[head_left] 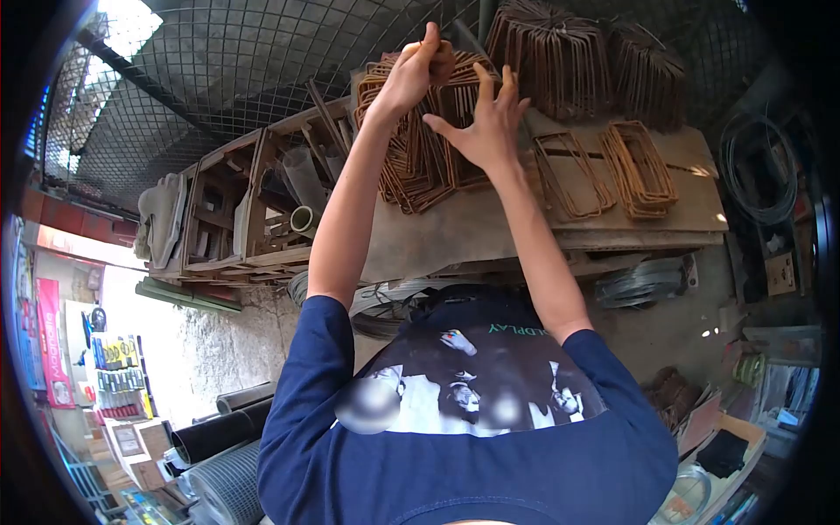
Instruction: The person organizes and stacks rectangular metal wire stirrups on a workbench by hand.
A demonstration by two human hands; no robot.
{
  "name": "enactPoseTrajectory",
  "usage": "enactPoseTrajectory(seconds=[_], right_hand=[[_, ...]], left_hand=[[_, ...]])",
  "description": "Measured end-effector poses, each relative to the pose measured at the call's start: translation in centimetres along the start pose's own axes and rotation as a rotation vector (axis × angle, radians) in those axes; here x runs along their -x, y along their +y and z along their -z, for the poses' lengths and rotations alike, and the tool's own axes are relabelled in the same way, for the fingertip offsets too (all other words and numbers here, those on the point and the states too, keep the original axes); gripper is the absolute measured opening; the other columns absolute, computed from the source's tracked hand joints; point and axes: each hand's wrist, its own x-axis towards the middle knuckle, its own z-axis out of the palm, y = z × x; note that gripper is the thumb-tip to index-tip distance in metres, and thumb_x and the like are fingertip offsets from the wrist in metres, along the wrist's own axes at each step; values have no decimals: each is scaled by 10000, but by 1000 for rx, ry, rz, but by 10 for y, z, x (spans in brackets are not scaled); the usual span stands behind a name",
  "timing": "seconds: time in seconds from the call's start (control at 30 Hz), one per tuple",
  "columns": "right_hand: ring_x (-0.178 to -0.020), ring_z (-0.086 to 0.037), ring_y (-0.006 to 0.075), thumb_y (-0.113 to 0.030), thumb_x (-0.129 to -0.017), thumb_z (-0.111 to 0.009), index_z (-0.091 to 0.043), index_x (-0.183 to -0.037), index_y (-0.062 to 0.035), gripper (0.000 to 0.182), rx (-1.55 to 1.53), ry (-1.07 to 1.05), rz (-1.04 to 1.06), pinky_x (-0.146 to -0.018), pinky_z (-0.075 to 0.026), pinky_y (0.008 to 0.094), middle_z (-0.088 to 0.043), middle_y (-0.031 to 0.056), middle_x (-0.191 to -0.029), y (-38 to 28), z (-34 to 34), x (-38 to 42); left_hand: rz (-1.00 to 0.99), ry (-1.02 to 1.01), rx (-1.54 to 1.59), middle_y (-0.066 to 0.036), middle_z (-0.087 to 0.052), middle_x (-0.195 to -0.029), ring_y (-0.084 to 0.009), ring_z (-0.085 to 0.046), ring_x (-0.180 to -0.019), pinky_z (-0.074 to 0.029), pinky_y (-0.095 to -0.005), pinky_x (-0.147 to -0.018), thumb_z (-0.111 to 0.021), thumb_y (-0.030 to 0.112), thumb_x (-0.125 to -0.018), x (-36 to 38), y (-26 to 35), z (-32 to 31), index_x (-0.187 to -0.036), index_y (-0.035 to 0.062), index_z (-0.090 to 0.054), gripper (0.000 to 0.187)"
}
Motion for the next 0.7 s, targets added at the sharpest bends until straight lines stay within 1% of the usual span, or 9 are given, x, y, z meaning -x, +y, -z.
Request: enactPoseTrajectory(seconds=[0.17, 0.23, 0.37, 0.43, 0.47, 0.53, 0.57, 0.67, 0.7], right_hand=[[-1306, -209, 489, -577, -672, -756, -372, -1357, -120, 909, -289, 119, 128, -1018, -208, 668, -177, 325, -1404, 32, -38, 5], [-1276, -264, 464, -556, -651, -787, -379, -1360, -123, 926, -168, 47, 131, -1025, -284, 562, -220, 308, -1383, 32, -35, 2], [-1282, -263, 466, -564, -652, -782, -390, -1350, -106, 922, -185, 59, 154, -1039, -275, 558, -227, 311, -1382, 33, -35, 2], [-1315, -230, 481, -581, -653, -764, -377, -1345, -73, 942, -216, 30, 74, -998, -232, 684, -187, 323, -1406, 25, -25, 6], [-1315, -230, 481, -581, -653, -764, -377, -1345, -73, 942, -219, 27, 78, -998, -232, 684, -187, 323, -1406, 21, -19, 10], [-1303, -287, 445, -478, -667, -811, -383, -1327, -14, 913, -215, 154, 62, -1052, -280, 538, -280, 298, -1385, 9, -6, 16], [-1303, -287, 445, -478, -667, -811, -383, -1327, -14, 913, -226, 145, 90, -1052, -280, 538, -280, 298, -1385, 6, -4, 17], [-1252, -429, 370, -182, -685, -830, -402, -1302, 21, 778, -528, 170, 124, -1048, -345, 426, -451, 217, -1313, 2, 1, 12], [-1227, -475, 341, -173, -694, -819, -450, -1269, 23, 710, -614, 134, 78, -1051, -347, 407, -520, 206, -1261, -2, 7, 9]], left_hand=[[20, 97, -134, 31, -329, -595, -102, -276, -551, -270, -273, -526, -272, 511, -1015, 7, 5, -3, -637, 77, -355, 582], [-11, 105, -173, 35, -330, -593, -103, -290, -554, -284, -276, -530, -286, 514, -1013, 9, 6, -8, -636, 74, -366, 585], [-19, 109, -181, 35, -349, -591, -99, -311, -559, -289, -274, -529, -288, 513, -1013, 11, 1, -8, -643, 63, -401, 593], [-31, 86, -169, 34, -358, -591, -97, -318, -562, -292, -273, -529, -288, 509, -1014, 12, 5, -11, -647, 59, -417, 595], [-27, 125, -206, 34, -362, -585, -94, -321, -559, -293, -273, -528, -290, 504, -1015, 16, 6, -15, -645, 57, -425, 597], [-39, 171, -257, 36, -369, -563, -87, -326, -545, -291, -277, -511, -302, 501, -1015, 19, 10, -21, -631, 51, -458, 612], [-4, 212, -252, 35, -379, -540, -82, -332, -529, -285, -277, -495, -328, 496, -1011, 20, 11, -24, -626, 45, -486, 614], [22, 261, -253, 4, -430, -524, -101, -391, -512, -332, -306, -487, -382, 462, -1007, 19, -2, -27, -626, 4, -508, 609], [-3, 269, -280, -17, -447, -509, -111, -417, -505, -353, -320, -488, -399, 445, -1007, 19, -7, -28, -623, -16, -514, 611]])
